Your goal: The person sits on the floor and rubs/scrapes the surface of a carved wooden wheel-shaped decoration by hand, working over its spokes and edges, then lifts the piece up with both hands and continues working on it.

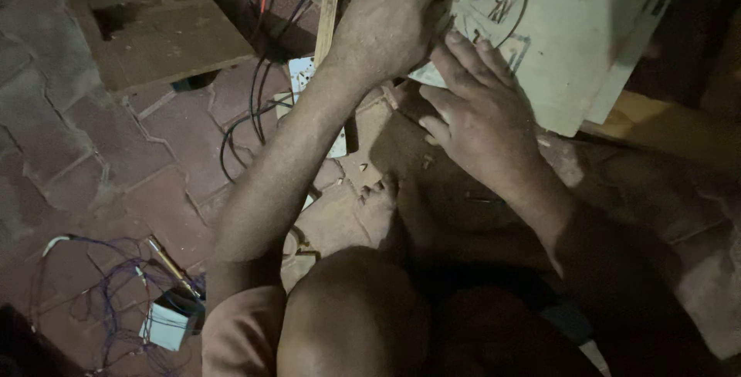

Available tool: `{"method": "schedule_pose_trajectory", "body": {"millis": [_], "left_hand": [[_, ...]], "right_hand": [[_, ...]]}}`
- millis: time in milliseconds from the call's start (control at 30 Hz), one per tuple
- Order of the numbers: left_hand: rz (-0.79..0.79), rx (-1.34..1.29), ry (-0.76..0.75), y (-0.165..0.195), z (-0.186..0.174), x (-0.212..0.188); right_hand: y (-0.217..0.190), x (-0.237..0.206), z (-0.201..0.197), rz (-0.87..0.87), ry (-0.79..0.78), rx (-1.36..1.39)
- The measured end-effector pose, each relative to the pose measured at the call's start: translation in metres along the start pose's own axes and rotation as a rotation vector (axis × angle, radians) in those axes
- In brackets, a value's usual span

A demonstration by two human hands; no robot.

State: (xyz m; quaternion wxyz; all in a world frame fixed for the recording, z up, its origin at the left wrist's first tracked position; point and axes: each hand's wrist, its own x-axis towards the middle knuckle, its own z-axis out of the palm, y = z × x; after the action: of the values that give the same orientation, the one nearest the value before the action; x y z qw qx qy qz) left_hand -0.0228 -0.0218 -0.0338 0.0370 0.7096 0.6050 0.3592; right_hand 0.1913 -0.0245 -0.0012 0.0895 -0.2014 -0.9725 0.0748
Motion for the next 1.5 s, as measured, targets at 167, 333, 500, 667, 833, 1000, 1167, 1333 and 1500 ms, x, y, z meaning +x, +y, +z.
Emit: {"method": "schedule_pose_trajectory", "body": {"millis": [167,333,500,667,833,1000,1167,1333,1500], "left_hand": [[-0.004,0.039,-0.013,0.000,0.005,0.005],[-0.026,0.054,-0.003,0.000,0.011,0.005],[-0.033,0.063,-0.017,0.001,0.012,0.006],[-0.039,0.025,-0.010,0.002,0.010,0.006],[-0.020,0.039,0.004,0.001,0.012,0.005],[-0.101,0.065,-0.100,0.000,0.017,0.004],[-0.015,0.078,-0.019,0.001,0.018,0.004],[-0.073,0.049,-0.084,0.002,0.018,0.006],[0.016,0.060,0.008,0.000,0.019,0.005]], "right_hand": [[0.000,-0.002,0.001,0.053,0.013,0.020],[0.001,-0.002,0.004,0.041,0.051,0.032],[0.002,-0.002,0.005,0.041,0.049,0.025],[0.002,-0.002,0.005,0.063,0.064,0.053],[0.003,-0.003,0.005,0.058,0.063,0.047],[0.003,-0.005,0.005,0.064,0.059,0.040],[0.003,-0.006,0.006,0.067,0.076,0.046],[0.003,-0.007,0.006,0.067,0.093,0.065],[0.003,-0.007,0.006,0.070,0.120,0.084]]}}
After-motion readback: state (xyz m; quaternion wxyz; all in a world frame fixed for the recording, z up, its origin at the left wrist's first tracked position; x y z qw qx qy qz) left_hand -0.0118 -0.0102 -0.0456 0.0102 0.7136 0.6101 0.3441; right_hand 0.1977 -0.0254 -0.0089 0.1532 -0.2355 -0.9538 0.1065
